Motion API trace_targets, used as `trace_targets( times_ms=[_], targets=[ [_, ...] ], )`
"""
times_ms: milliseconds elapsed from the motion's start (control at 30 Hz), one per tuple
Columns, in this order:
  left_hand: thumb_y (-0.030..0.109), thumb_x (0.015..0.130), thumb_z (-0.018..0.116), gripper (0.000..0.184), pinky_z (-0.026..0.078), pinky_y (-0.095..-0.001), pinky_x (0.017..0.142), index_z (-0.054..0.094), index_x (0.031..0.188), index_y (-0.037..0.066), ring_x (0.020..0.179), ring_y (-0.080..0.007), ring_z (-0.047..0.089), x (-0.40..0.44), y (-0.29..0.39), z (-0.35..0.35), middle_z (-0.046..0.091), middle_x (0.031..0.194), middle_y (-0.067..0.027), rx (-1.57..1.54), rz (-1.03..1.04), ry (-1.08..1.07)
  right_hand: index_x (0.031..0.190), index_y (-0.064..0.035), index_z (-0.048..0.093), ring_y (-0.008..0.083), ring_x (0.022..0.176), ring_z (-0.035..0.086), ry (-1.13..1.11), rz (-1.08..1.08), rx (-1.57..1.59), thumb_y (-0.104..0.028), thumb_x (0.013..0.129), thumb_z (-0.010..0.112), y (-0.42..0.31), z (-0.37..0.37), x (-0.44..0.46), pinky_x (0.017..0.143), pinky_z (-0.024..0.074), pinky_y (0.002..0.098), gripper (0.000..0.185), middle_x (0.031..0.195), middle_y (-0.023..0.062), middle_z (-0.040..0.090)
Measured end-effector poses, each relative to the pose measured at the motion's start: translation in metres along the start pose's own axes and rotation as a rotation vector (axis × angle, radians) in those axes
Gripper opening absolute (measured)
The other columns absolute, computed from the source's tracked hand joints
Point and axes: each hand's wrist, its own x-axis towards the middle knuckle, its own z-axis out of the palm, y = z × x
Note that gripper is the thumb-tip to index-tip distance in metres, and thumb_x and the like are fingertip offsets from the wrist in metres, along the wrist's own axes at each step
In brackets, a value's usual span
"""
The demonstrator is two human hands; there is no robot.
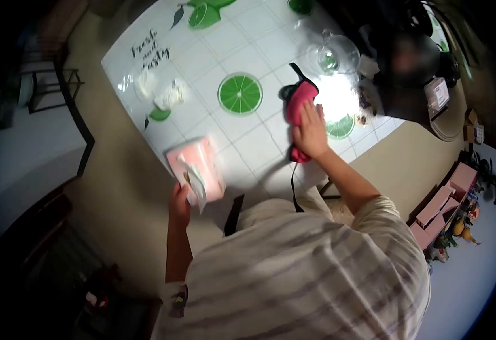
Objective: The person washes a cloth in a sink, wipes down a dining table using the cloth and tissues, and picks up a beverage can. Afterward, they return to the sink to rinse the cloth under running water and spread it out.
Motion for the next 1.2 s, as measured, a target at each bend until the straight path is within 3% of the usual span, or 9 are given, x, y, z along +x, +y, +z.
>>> trace_targets(
  times_ms=[67,200,267,400,467,600,667,867,1200],
  targets=[
    [0.018,0.092,0.04,0.039,0.041,-0.0361,0.095,0.045,0.124,-0.003,0.11,-0.0218,0.053,0.008,0.001,0.002,0.053,0.12,-0.0126,-0.068,-0.024,0.031,0.12,0.0056,0.048,0.0438,0.122,0.04,0.077,0.078,0.127,-0.009,0.07,0.059,-0.022,0.008,0.052,0.109,0.0266,0.0503,0.053,0.125,0.0265,0.049],
    [0.015,0.085,0.045,0.044,0.042,-0.0374,0.095,0.044,0.125,-0.003,0.11,-0.023,0.053,0.017,0.015,0.006,0.053,0.119,-0.0135,-0.022,-0.038,0.045,0.115,0.0025,0.055,0.0363,0.122,0.044,-0.061,-0.521,0.182,-0.008,0.071,0.059,-0.077,0.046,0.089,0.109,0.0276,0.047,0.046,0.124,0.0202,0.052],
    [0.014,0.083,0.047,0.046,0.042,-0.0376,0.094,0.044,0.125,-0.002,0.109,-0.0231,0.054,0.018,0.017,0.002,0.054,0.118,-0.0136,0.019,-0.028,0.051,0.117,0.0024,0.054,0.0364,0.125,0.042,-0.058,-0.501,0.107,-0.007,0.072,0.057,-0.064,0.046,0.101,0.11,0.0267,0.0469,0.046,0.126,0.0201,0.052],
    [0.014,0.082,0.052,0.045,0.044,-0.0336,0.087,0.045,0.125,0.002,0.102,-0.0195,0.054,0.026,0.02,-0.006,0.055,0.114,-0.0098,0.216,-0.036,0.033,0.119,0.0057,0.048,0.0418,0.121,0.042,0.387,0.235,-0.077,0.0,0.07,0.055,0.01,0.025,0.146,0.104,0.0309,0.0491,0.05,0.12,0.0245,0.052],
    [0.014,0.082,0.053,0.044,0.044,-0.0318,0.085,0.046,0.124,0.003,0.099,-0.018,0.054,0.028,0.023,-0.01,0.055,0.112,-0.0083,0.262,-0.074,0.044,0.118,0.0067,0.046,0.0432,0.112,0.046,0.661,0.383,-0.241,-0.003,0.071,0.057,0.035,0.018,0.185,0.1,0.0341,0.049,0.049,0.115,0.0256,0.052],
    [0.012,0.084,0.054,0.041,0.043,-0.0291,0.083,0.046,0.124,0.004,0.096,-0.0157,0.053,0.03,0.016,-0.014,0.055,0.109,-0.0058,0.241,-0.068,0.026,0.119,0.007,0.046,0.0424,0.114,0.046,0.436,0.46,-0.122,-0.008,0.072,0.057,0.05,0.008,0.271,0.101,0.0338,0.0465,0.05,0.118,0.0275,0.051],
    [0.011,0.084,0.054,0.041,0.043,-0.029,0.084,0.046,0.124,0.003,0.096,-0.0156,0.053,0.031,0.017,-0.012,0.055,0.11,-0.0058,0.241,-0.06,0.045,0.116,0.005,0.052,0.0387,0.109,0.049,0.63,0.169,-0.287,-0.006,0.075,0.051,0.058,0.038,0.306,0.097,0.0363,0.0468,0.043,0.117,0.024,0.053],
    [0.012,0.085,0.056,0.044,0.043,-0.0311,0.089,0.045,0.127,0.003,0.102,-0.0157,0.052,0.031,0.021,-0.011,0.055,0.114,-0.0067,0.232,-0.108,0.051,0.116,0.0005,0.056,0.0341,0.12,0.046,0.138,-0.363,0.096,-0.01,0.072,0.058,-0.064,0.062,0.29,0.107,0.0307,0.0427,0.045,0.124,0.0203,0.052],
    [0.012,0.083,0.058,0.061,0.04,-0.036,0.097,0.034,0.138,0.003,0.119,-0.023,0.048,0.04,0.033,-0.008,0.048,0.131,-0.011,0.215,-0.128,-0.022,0.118,-0.0008,0.055,0.0348,0.121,0.047,-0.044,-0.636,0.358,-0.002,0.069,0.063,-0.064,0.052,0.238,0.105,0.035,0.0448,0.049,0.124,0.0193,0.053]
  ],
)
